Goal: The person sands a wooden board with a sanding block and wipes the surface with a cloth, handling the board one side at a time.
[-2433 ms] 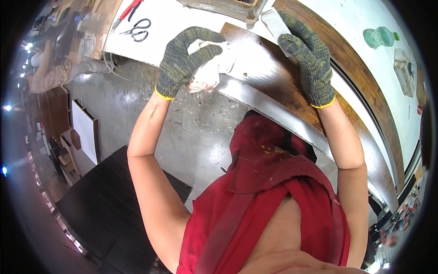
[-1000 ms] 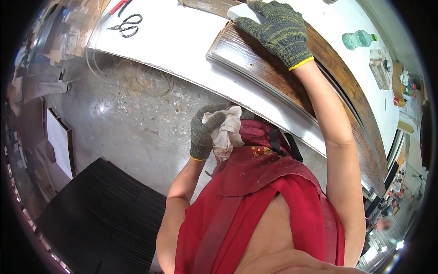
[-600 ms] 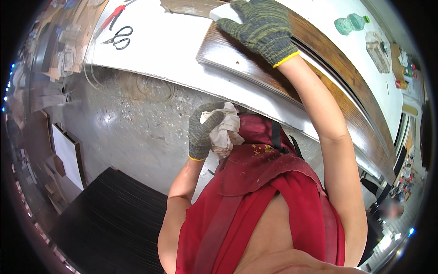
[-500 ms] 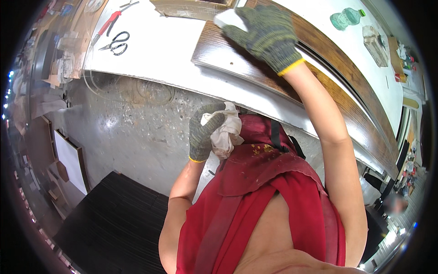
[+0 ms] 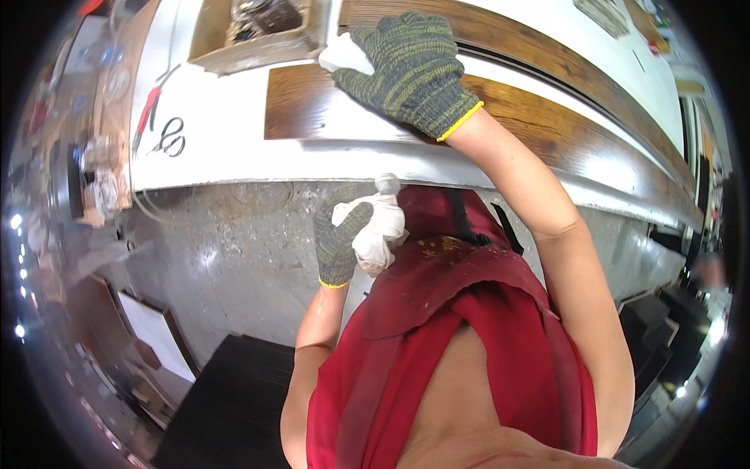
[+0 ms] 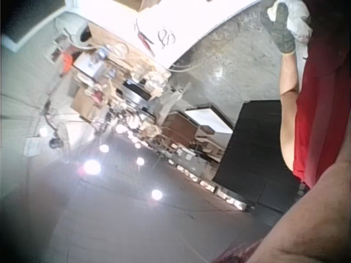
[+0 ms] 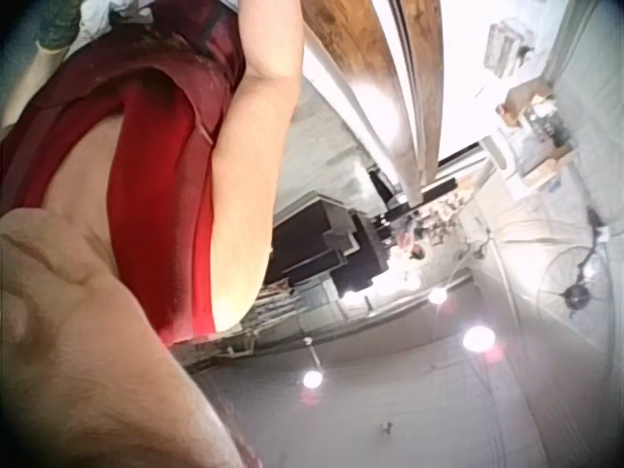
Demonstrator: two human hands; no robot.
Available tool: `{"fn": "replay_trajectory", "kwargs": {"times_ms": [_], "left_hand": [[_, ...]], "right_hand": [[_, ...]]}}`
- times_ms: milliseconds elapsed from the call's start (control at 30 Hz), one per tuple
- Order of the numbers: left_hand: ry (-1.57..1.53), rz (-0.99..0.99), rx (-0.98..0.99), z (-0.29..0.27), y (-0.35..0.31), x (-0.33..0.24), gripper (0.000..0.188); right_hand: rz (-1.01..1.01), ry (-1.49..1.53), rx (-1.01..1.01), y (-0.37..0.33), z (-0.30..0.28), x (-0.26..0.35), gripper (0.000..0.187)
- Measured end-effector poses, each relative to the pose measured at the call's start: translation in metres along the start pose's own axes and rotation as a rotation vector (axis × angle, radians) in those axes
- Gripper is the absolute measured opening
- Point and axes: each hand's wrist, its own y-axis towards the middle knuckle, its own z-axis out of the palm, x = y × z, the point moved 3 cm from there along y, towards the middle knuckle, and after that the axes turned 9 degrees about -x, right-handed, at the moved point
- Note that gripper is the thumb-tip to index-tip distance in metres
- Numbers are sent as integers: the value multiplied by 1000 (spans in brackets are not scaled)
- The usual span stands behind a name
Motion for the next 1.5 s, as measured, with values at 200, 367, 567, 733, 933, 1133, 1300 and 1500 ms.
{"fn": "replay_trajectory", "kwargs": {"times_ms": [200, 367, 567, 733, 933, 1133, 1300, 1500], "left_hand": [[-56, -137, 71, 2, 2, 6, 19], [-30, -63, 78, 18, 6, -3, 24], [141, 60, 195, 37, 16, -16, 26], [-48, -102, 209, 40, 17, 1, 25], [-1, -52, 227, 57, 15, 0, 24], [79, -92, 343, 79, 15, -9, 31], [84, -110, 268, 79, 3, -1, 33], [62, -67, 162, 113, -21, 8, 29]], "right_hand": [[135, -189, -8, -68, -65, -63, 53], [234, -285, 98, -89, -85, -83, 58], [281, -260, 1, -83, -58, -68, 62], [332, -441, 9, -125, -112, -113, 59], [402, -620, 42, -163, -155, -150, 55], [391, -530, -51, -149, -128, -132, 59], [566, -658, 109, -183, -167, -174, 62], [651, -853, 227, -233, -219, -240, 61]]}}
